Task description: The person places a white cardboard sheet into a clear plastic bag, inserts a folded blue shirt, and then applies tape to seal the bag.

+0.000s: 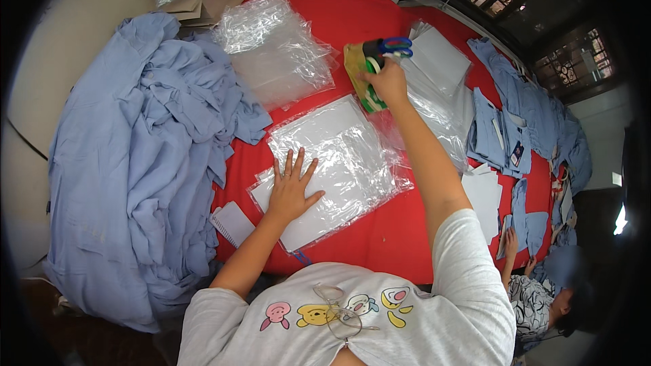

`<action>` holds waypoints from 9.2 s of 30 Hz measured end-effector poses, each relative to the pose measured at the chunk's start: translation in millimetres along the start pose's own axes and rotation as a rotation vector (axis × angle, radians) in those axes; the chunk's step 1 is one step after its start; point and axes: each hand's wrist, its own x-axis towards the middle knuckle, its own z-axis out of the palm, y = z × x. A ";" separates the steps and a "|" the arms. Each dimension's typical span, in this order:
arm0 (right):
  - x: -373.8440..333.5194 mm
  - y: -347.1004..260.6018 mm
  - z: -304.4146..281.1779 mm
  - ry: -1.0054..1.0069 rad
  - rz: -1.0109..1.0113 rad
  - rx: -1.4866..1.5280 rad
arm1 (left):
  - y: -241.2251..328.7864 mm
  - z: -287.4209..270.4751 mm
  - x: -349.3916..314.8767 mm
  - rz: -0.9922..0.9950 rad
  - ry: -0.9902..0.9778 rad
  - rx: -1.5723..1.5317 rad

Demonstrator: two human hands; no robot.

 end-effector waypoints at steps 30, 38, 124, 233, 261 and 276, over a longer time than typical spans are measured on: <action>-338.2 100.2 -17.7 -0.068 -0.268 -0.213 | 13.6 12.1 15.0 0.240 0.091 0.005; -423.2 91.7 -108.5 0.181 0.198 0.350 | 120.3 60.5 -24.4 0.087 -0.053 0.038; -485.8 344.6 -261.9 0.493 0.993 0.890 | 221.3 104.0 -106.2 0.116 -0.096 0.088; -555.9 189.9 -221.6 -0.540 -0.021 0.100 | 263.8 56.2 -214.4 -0.121 -0.507 -0.608; -545.4 186.5 -170.9 -0.158 0.096 -0.014 | 228.9 46.5 -150.9 -0.212 -0.249 0.042; -602.1 200.1 -208.2 -0.273 0.175 0.217 | 246.3 42.3 -212.3 -0.107 -0.269 -0.262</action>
